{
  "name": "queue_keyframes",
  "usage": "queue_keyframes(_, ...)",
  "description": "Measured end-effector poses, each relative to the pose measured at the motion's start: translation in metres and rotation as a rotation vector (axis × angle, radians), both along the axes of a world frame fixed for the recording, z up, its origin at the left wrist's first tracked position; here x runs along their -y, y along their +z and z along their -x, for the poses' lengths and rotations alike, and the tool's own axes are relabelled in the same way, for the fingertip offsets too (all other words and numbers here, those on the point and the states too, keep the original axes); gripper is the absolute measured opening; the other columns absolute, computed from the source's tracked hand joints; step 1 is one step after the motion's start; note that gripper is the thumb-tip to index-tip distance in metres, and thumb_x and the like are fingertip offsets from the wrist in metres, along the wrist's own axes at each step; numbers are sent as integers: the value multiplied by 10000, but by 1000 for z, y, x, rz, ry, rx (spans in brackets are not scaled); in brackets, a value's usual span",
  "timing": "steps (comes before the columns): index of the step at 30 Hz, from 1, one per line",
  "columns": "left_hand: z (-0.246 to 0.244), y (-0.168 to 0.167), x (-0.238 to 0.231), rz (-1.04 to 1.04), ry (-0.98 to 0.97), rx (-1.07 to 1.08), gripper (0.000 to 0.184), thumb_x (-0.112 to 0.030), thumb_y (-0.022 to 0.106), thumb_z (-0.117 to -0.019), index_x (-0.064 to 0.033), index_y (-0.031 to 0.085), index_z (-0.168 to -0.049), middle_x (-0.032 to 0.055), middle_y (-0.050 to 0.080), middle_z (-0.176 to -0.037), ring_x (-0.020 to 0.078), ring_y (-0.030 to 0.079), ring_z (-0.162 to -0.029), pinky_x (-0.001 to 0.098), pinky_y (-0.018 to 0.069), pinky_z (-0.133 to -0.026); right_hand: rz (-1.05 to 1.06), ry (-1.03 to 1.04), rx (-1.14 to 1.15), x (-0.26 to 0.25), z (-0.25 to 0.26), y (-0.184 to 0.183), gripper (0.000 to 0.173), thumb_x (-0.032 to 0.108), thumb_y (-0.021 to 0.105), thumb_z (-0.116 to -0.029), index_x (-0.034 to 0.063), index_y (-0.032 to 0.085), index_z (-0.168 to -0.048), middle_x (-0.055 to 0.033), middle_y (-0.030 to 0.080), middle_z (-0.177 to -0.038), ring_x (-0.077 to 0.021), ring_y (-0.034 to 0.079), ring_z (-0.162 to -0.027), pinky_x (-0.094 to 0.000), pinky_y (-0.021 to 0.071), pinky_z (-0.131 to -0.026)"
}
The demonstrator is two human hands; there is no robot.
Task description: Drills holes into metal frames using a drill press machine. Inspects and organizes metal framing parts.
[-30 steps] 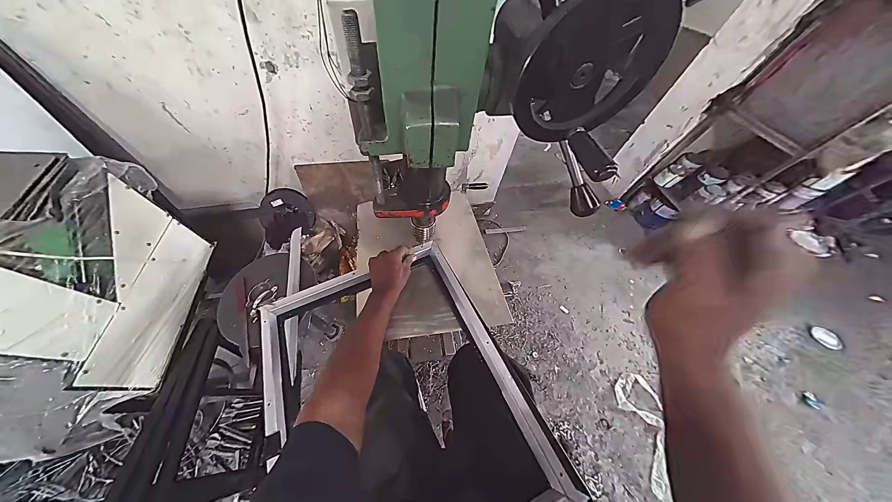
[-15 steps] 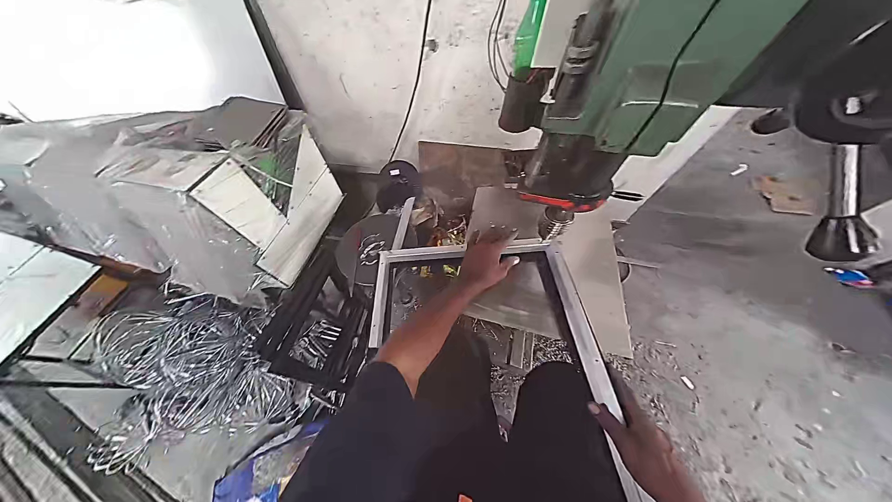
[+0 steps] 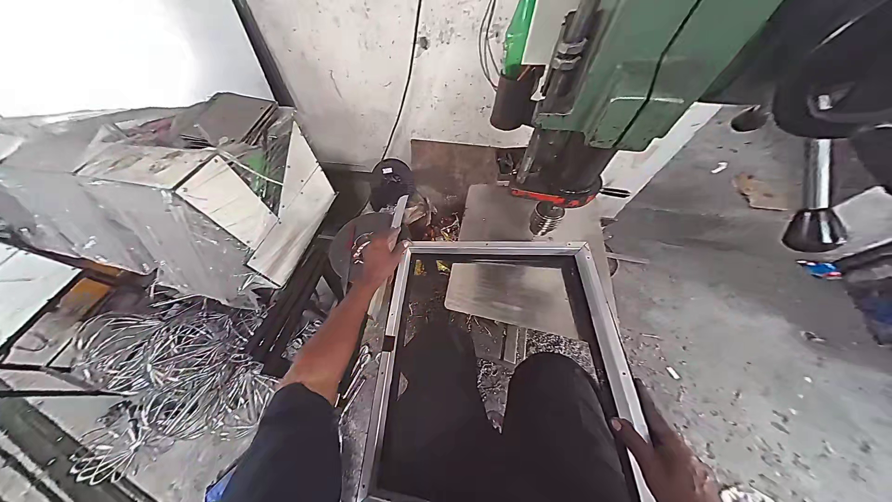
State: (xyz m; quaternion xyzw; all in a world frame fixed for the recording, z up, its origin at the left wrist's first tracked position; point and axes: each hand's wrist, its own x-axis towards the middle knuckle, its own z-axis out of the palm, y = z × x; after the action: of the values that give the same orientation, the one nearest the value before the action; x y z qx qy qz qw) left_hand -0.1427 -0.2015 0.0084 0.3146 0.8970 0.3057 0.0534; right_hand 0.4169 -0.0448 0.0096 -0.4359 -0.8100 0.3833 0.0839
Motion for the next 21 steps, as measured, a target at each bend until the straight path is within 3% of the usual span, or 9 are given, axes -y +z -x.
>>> queue_keyframes(3,-6,0,-25,77,-91,-98,453,-450,595,-1024,-204,656,-1399,74,665,-1387,305,595,-1317,601,421,-1132,-64,-51,94,6,-8,6,785,310,616,-1003,197,202,-1660,-229,579,-1445,-400,631,-1245,-644,457,-1058)
queue_keyframes(6,-12,3,-50,132,-168,-144,339,-411,574,-1042,-225,734,-1276,60,713,-1297,294,647,-1239,610,465,-1071,-156,-128,191,9,-17,7,723,396,596,-1004,276,280,-1644,-243,712,-1191,-447,718,-971,-702,520,-861)
queue_keyframes(8,-14,3,-62,123,-188,-157,293,-385,587,-1039,-231,758,-1222,75,734,-1245,318,673,-1188,638,479,-1024,-280,-171,187,11,-19,5,653,383,649,-983,208,443,-1577,-236,691,-1234,-431,714,-979,-673,541,-849)
queue_keyframes(10,-15,-1,-70,92,-176,-114,291,-370,606,-1033,-196,762,-1207,92,733,-1243,327,664,-1199,637,456,-1053,-438,-195,190,13,-17,4,565,352,717,-928,150,609,-1444,-205,642,-1296,-386,702,-976,-617,574,-778)
queue_keyframes(12,-13,-2,-76,75,-151,-78,315,-374,618,-1025,-154,761,-1198,125,741,-1203,346,670,-1181,641,452,-1054,-524,-215,244,13,-11,9,494,345,761,-880,141,694,-1325,-180,661,-1239,-371,694,-980,-587,578,-750)
queue_keyframes(17,-27,10,-77,20,-117,-92,279,-345,628,-1026,-162,762,-1188,124,745,-1184,348,687,-1145,645,492,-1014,-389,-236,344,15,0,36,429,303,782,-890,79,683,-1243,-234,678,-1163,-431,702,-909,-660,560,-724)
queue_keyframes(21,-27,3,-77,-33,-41,20,317,-378,600,-1022,-157,761,-1183,105,753,-1164,322,690,-1140,625,499,-1010,-237,-252,270,12,7,40,464,311,793,-876,81,651,-1253,-170,734,-971,-394,701,-870,-686,514,-759)
